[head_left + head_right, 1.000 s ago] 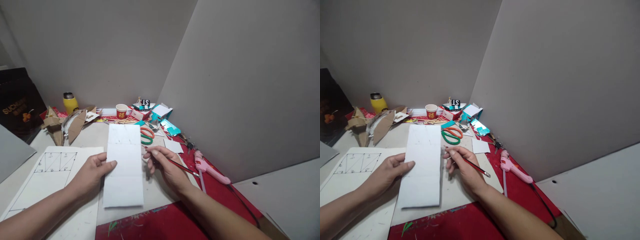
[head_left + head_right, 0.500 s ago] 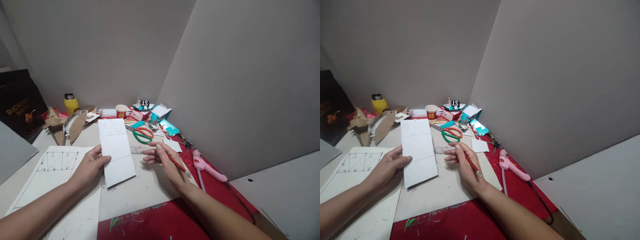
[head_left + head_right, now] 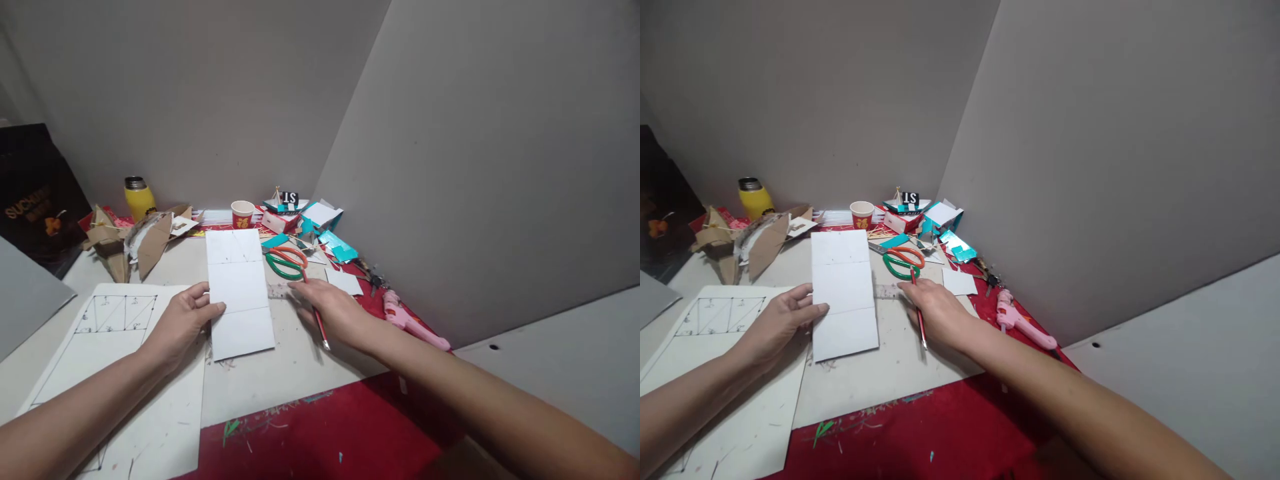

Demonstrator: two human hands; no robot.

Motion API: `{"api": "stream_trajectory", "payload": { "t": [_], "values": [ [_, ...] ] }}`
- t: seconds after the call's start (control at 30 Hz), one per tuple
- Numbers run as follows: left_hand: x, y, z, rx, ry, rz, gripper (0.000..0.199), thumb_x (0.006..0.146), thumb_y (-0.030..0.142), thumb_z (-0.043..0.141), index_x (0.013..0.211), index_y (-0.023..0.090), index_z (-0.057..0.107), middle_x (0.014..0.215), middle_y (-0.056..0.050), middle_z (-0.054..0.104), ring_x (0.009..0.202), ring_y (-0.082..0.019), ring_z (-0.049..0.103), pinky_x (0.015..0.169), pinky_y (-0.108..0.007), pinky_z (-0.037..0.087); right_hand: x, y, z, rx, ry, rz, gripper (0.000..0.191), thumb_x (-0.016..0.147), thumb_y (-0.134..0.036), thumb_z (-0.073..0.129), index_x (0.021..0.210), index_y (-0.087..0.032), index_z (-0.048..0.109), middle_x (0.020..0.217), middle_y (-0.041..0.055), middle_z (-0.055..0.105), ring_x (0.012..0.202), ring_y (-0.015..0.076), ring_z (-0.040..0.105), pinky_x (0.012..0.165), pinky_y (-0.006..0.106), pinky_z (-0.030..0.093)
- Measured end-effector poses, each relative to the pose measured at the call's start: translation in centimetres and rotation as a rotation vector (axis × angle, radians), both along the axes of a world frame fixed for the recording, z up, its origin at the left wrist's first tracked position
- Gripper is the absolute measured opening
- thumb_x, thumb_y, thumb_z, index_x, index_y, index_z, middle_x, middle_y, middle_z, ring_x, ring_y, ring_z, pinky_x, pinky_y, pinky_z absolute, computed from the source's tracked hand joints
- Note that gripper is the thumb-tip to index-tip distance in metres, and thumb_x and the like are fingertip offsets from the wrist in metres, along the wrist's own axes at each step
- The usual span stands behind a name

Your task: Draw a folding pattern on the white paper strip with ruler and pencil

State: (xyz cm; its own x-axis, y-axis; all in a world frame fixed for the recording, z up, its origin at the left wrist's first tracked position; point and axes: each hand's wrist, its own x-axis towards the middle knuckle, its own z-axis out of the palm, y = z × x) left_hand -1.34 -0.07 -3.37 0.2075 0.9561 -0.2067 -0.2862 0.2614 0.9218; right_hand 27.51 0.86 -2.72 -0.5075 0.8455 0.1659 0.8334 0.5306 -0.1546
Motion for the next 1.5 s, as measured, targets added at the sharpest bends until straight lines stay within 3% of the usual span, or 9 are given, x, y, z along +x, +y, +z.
{"api": "stream_trajectory", "payload": {
  "t": [0.23, 0.53, 0.73, 0.93, 1.07, 1.23, 1.33, 1.4, 1.5],
  "values": [
    [0.0, 0.1, 0.0, 0.014, 0.029, 0.005, 0.047, 0.067, 0.028, 0.086, 0.109, 0.013, 0.071, 0.082, -0.007, 0.078, 0.062, -0.014, 0.063, 0.06, -0.025, 0.047, -1.7, 2.3, 0.9, -0.061, -0.276, 0.121, 0.031, 0.088, -0.002, 0.052, 0.114, -0.014, 0.065, 0.088, 0.0119, 0.071, 0.078, 0.0219, 0.064, 0.063, 0.028, 0.035],
    [0.3, -0.2, 0.5, 0.001, 0.05, 0.028, 0.037, 0.06, 0.022, 0.082, 0.095, 0.015, 0.072, 0.078, -0.003, 0.073, 0.06, -0.012, 0.056, 0.055, -0.024, 0.04, -2.7, 3.5, 0.8, -0.033, -0.387, 0.125, 0.025, 0.088, -0.002, 0.055, 0.109, -0.012, 0.064, 0.09, 0.0126, 0.071, 0.075, 0.0216, 0.061, 0.06, 0.03, 0.028],
    [0.4, -0.2, 0.6, -0.014, 0.088, 0.01, 0.031, 0.061, 0.025, 0.081, 0.088, 0.015, 0.071, 0.072, -0.003, 0.07, 0.06, -0.012, 0.056, 0.055, -0.024, 0.04, 0.3, 3.3, 1.2, 0.006, -0.262, 0.004, 0.018, 0.086, -0.004, 0.051, 0.086, -0.017, 0.064, 0.075, 0.0072, 0.068, 0.066, 0.0202, 0.06, 0.059, 0.029, 0.031],
    [0.5, -0.4, -0.4, -0.036, 0.142, -0.041, 0.026, 0.063, 0.025, 0.082, 0.078, 0.018, 0.063, 0.054, 0.006, 0.054, 0.048, -0.007, 0.043, 0.05, -0.022, 0.032, 4.1, 0.7, 1.9, 0.032, 0.015, -0.111, 0.019, 0.093, -0.019, 0.042, 0.097, -0.02, 0.061, 0.077, 0.0063, 0.07, 0.063, 0.0204, 0.064, 0.057, 0.028, 0.041],
    [0.5, -0.6, -0.8, -0.059, 0.21, -0.093, 0.024, 0.067, 0.026, 0.08, 0.08, 0.019, 0.061, 0.053, 0.005, 0.056, 0.047, -0.008, 0.044, 0.049, -0.022, 0.031, 3.1, -1.8, 1.7, -0.042, 0.173, -0.061, 0.018, 0.098, -0.027, 0.042, 0.103, -0.02, 0.058, 0.078, 0.0049, 0.072, 0.062, 0.0174, 0.065, 0.057, 0.026, 0.046],
    [0.4, -0.6, -0.9, -0.067, 0.275, -0.093, 0.02, 0.077, 0.023, 0.075, 0.081, 0.02, 0.056, 0.055, 0.007, 0.053, 0.048, -0.006, 0.043, 0.049, -0.02, 0.034, 0.8, -3.7, 1.6, -0.161, 0.344, 0.142, 0.017, 0.1, -0.025, 0.046, 0.101, -0.019, 0.061, 0.085, 0.0057, 0.072, 0.07, 0.015, 0.066, 0.064, 0.024, 0.051],
    [0.5, -0.8, -1.1, -0.084, 0.335, -0.099, 0.012, 0.088, 0.023, 0.07, 0.09, 0.018, 0.059, 0.065, 0.007, 0.055, 0.053, -0.007, 0.049, 0.053, -0.02, 0.043, 0.1, -3.9, 1.7, -0.185, 0.356, 0.202, 0.018, 0.099, -0.022, 0.046, 0.104, -0.019, 0.063, 0.089, 0.007, 0.074, 0.075, 0.0161, 0.069, 0.066, 0.025, 0.053],
    [0.7, -0.9, -1.2, -0.11, 0.389, -0.138, 0.021, 0.095, 0.033, 0.066, 0.108, 0.016, 0.063, 0.092, -0.001, 0.066, 0.071, -0.013, 0.062, 0.063, -0.028, 0.055, -0.2, -3.9, 1.6, -0.186, 0.359, 0.215, 0.019, 0.098, -0.02, 0.047, 0.107, -0.019, 0.064, 0.094, 0.0081, 0.076, 0.079, 0.0172, 0.072, 0.068, 0.025, 0.055],
    [0.8, -1.2, -1.3, -0.134, 0.464, -0.191, 0.033, 0.097, 0.039, 0.063, 0.122, 0.018, 0.061, 0.119, -0.008, 0.065, 0.095, -0.02, 0.067, 0.079, -0.04, 0.06, -0.7, -3.7, 1.4, -0.182, 0.375, 0.227, 0.02, 0.096, -0.021, 0.051, 0.11, -0.02, 0.065, 0.097, 0.0084, 0.078, 0.079, 0.0183, 0.074, 0.068, 0.026, 0.057]
  ]
}}
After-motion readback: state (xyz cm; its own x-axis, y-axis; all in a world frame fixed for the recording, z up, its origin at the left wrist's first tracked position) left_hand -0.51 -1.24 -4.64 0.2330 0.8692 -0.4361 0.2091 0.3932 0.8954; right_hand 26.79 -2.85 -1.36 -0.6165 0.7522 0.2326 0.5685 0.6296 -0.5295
